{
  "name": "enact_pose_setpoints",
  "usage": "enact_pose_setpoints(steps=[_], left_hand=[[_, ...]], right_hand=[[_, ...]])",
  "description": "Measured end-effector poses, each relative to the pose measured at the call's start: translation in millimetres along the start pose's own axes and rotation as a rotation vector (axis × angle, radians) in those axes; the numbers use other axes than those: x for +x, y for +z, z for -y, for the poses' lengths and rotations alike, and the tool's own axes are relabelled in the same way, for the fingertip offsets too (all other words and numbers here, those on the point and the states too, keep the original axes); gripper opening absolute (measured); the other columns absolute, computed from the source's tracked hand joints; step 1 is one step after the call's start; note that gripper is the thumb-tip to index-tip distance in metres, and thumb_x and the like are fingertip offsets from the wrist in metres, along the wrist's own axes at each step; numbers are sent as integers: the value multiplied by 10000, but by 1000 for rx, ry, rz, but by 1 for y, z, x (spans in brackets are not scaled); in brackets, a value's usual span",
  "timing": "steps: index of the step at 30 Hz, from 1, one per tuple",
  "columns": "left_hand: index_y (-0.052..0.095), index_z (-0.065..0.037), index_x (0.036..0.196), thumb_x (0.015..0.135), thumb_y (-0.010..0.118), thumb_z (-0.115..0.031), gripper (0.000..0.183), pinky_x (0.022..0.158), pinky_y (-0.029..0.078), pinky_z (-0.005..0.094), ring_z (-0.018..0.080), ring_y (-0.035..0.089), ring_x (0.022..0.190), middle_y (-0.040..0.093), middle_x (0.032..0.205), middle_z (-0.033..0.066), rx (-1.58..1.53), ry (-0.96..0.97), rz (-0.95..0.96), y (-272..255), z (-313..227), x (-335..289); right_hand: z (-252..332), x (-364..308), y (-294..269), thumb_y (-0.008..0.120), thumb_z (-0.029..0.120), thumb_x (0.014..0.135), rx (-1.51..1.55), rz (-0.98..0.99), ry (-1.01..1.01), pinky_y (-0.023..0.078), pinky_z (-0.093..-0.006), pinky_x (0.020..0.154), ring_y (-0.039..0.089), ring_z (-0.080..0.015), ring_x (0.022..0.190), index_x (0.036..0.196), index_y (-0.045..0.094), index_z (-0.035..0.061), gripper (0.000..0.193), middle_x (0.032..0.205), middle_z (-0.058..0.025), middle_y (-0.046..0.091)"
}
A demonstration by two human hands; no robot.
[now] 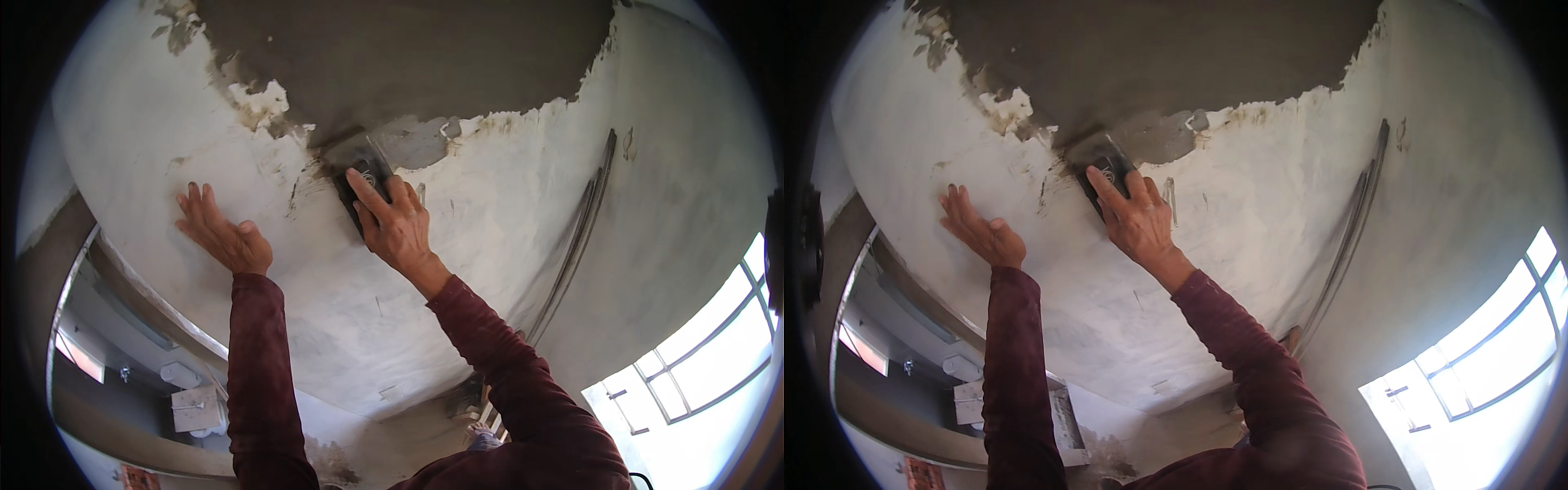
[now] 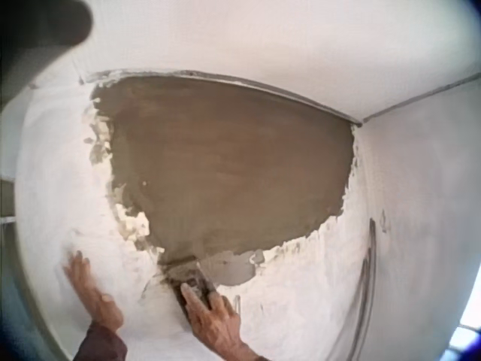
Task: The person applies plaster to a curved ceiling using a trowel, smoothing the surface with repetitive strokes. They periodically scoop more plaster from a bucket on a wooden scaffold and continue spreading it across the ceiling area.
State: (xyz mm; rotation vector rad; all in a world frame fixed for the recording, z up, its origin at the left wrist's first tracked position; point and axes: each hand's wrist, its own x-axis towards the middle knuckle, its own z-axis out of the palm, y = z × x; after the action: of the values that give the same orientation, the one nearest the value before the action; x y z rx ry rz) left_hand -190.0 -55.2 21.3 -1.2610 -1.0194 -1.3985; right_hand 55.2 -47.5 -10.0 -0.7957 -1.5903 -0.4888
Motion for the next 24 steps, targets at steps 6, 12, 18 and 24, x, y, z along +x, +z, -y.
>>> enact_pose_setpoints(steps=[6,12,18,24], left_hand=[[350,-77,1486,1026,142,-562,700,1155,52,655,402,227,1478,370,1528,165,40,36,53,-1,-6,5],[366,-78,1479,1023,118,-576,719,1153,53,657,401,240,1475,374,1528,158,65,75,51,1,-8,4],[353,-87,1490,1016,99,-597,742,1151,27,663,385,234,1482,374,1531,148,87,64,112,4,-13,4],[364,-87,1488,1012,103,-610,753,1155,20,657,370,241,1482,369,1535,139,108,80,118,-5,-10,7]], right_hand=[[-49,7,-2,647,56,825,4,-129,95,557,-401,676,654,-309,805,1334,610,201,531,980,-149,660],[-59,38,-7,646,75,839,-42,-144,132,564,-408,701,662,-336,818,1322,616,184,497,1024,-160,636],[-94,-28,-13,653,78,827,73,-173,141,559,-412,718,663,-351,819,1381,563,105,561,1085,-209,666],[-132,49,-40,607,141,897,-49,-344,314,537,-429,692,656,-367,830,1319,600,154,423,973,-191,652]])
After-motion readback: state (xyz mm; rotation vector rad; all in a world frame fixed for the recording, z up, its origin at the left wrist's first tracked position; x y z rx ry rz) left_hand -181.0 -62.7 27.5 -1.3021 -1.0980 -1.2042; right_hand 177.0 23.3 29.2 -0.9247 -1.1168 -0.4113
